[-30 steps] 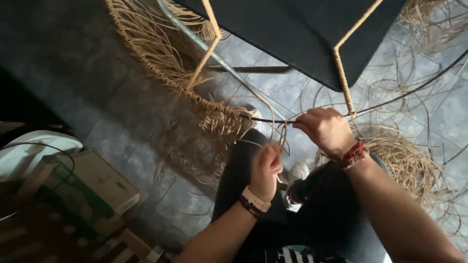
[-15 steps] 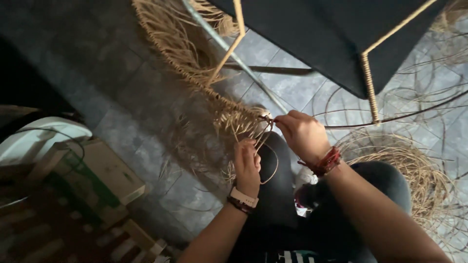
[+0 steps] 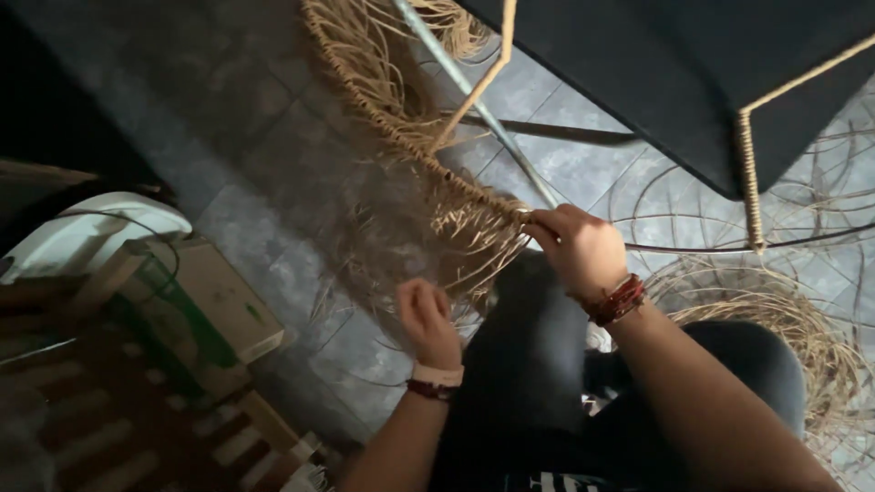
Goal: Weaving natural fibers around a metal frame to construct a piece of furniture
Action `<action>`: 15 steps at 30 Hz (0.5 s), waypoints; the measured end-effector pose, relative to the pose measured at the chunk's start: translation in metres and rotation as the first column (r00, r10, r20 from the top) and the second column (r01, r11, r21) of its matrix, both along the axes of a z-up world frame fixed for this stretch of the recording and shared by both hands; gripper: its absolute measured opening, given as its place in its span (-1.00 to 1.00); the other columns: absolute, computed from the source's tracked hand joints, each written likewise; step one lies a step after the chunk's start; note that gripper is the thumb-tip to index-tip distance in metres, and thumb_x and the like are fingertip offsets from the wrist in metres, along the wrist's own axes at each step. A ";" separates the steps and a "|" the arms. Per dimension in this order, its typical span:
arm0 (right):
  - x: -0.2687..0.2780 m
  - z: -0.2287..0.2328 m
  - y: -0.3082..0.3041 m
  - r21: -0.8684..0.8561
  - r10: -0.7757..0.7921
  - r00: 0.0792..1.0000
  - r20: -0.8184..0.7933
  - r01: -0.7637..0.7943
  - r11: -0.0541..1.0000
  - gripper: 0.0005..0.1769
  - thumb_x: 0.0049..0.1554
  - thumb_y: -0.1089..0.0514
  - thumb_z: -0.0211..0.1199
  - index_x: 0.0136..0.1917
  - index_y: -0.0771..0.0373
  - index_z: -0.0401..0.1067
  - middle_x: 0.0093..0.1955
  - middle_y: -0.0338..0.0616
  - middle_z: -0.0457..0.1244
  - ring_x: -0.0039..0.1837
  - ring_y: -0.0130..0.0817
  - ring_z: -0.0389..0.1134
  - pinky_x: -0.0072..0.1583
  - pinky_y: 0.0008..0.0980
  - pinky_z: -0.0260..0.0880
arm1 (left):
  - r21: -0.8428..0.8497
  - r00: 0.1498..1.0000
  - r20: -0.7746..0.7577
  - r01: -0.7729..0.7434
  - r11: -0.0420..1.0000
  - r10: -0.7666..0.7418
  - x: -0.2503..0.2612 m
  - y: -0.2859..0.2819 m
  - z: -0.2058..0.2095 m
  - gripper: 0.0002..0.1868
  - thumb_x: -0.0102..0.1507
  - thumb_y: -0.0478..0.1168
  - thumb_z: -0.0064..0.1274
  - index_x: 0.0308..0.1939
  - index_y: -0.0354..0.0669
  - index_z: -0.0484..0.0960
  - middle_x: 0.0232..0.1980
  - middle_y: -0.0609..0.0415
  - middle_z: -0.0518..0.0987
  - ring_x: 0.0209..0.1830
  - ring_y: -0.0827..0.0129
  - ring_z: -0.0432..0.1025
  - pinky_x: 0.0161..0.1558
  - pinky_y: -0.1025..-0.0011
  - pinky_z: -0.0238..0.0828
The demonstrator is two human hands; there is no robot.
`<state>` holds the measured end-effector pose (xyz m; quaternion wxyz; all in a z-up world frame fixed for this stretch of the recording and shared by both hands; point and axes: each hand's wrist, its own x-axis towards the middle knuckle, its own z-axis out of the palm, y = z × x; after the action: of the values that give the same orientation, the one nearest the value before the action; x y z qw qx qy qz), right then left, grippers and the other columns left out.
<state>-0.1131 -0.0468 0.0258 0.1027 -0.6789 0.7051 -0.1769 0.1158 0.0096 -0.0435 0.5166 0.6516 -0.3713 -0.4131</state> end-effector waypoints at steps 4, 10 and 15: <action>0.001 -0.012 0.002 -0.069 -0.005 1.000 -0.012 0.004 0.998 -0.87 0.18 -0.21 0.34 -0.02 -0.29 0.57 -0.24 -0.50 0.33 -0.20 -0.31 0.46 -0.15 -0.30 0.50 | -0.021 0.999 0.031 0.029 0.999 -0.028 -0.002 0.024 0.019 -0.67 0.49 -0.15 -0.30 -0.32 -0.12 0.44 -0.63 0.09 0.37 -0.76 0.49 0.23 -0.65 0.54 0.25; -0.004 -0.012 0.006 -0.092 -0.020 0.999 -0.050 0.016 0.996 -0.80 0.20 -0.26 0.34 0.00 -0.24 0.57 -0.21 -0.55 0.35 -0.19 -0.41 0.45 -0.19 -0.37 0.46 | 0.498 0.878 -0.317 0.475 0.726 -0.358 -0.016 0.024 -0.022 -0.50 0.54 0.09 -0.38 0.05 -0.22 0.55 0.13 -0.11 0.56 0.12 0.12 0.49 0.18 0.15 0.36; -0.023 -0.008 0.038 -0.294 0.060 0.988 -0.145 -0.101 0.950 -0.49 0.02 0.03 0.46 0.26 0.02 0.55 0.04 -0.27 0.39 0.14 -0.22 0.44 0.06 -0.24 0.42 | 0.379 0.872 0.097 0.414 0.828 -0.480 -0.013 0.025 0.024 -0.64 0.45 0.00 -0.08 -0.25 -0.17 0.62 -0.30 -0.01 0.60 -0.26 0.23 0.50 -0.13 0.22 0.39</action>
<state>-0.1357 -0.0087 0.0177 -0.0421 -0.7253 0.6469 -0.2317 0.1028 0.0342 -0.0197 0.2449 0.6625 -0.4825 -0.5181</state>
